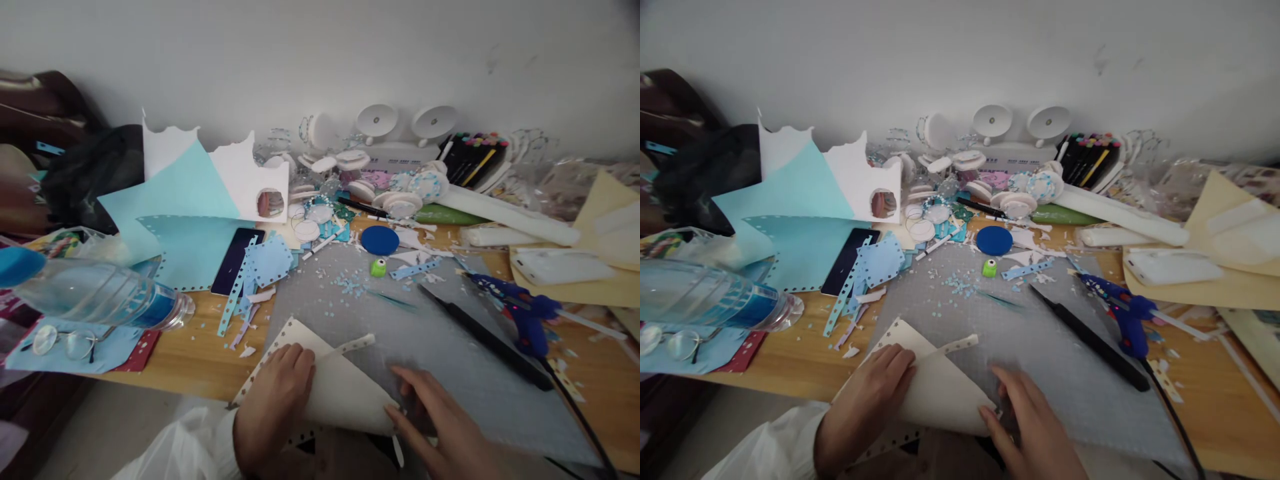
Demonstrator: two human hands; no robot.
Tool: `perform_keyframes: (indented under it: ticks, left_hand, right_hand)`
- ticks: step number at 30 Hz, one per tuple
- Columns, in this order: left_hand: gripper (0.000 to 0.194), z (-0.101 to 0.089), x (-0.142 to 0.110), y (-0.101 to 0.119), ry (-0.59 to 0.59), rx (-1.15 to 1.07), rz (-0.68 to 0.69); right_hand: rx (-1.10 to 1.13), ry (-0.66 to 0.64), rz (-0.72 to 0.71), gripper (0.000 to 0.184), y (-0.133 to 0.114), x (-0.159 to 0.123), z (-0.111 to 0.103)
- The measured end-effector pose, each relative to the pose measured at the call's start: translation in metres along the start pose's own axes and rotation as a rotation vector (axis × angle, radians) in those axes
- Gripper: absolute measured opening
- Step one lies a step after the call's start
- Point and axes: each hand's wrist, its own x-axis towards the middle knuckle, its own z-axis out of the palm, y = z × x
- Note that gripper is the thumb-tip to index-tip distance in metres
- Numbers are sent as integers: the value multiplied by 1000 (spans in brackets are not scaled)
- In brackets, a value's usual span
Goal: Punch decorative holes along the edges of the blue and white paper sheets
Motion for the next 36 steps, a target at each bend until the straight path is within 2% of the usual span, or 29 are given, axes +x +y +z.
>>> perform_keyframes:
  ticks: [2, 5, 8, 9, 11, 17, 20, 22, 25, 28, 30, 32, 34, 36]
  left_hand:
    - [14, -6, 1, -6, 87, -90, -20]
    - [17, -27, 8, -23, 338, -229, -139]
    - [27, -54, 24, -44, 552, -227, -301]
    - [30, -61, 31, -51, 599, -200, -334]
    - [30, -72, 43, -64, 611, -138, -355]
    - [34, -83, 63, -85, 509, 17, -323]
    - [38, -86, 58, -81, 513, 29, -302]
    - [38, -86, 50, -72, 468, -75, -266]
    - [35, -78, 37, -59, 204, -262, -189]
    - [27, -65, 28, -52, -26, -278, -132]
    - [22, -58, 22, -49, -101, -266, -121]
    - [22, -55, 14, -42, -117, -303, -91]
    - [18, -58, 3, -31, -157, -393, -2]
    - [17, -63, -8, -16, -292, -500, 145]
  right_hand:
    - [0, -4, 6, 25, 2, 2, 5]
    - [23, -22, 3, 8, -1, 5, 7]
    - [50, -47, -2, 12, -5, 8, 6]
    - [53, -53, -2, 13, -5, 8, 6]
    - [58, -63, -8, 14, -5, 8, 6]
    - [57, -47, -24, 12, -3, 7, 8]
    - [52, -58, -24, 9, -2, 8, 8]
    - [54, -62, -18, 7, -1, 8, 8]
    - [63, -64, -24, 6, -1, 8, 8]
    - [74, -58, -19, 7, -2, 7, 8]
    - [96, -65, -6, 7, -2, 8, 5]
    - [132, -37, 17, 7, -1, 14, -4]
    - [147, 51, 32, 11, 1, 29, -18]
    - [97, 151, 0, 15, 5, 55, -34]
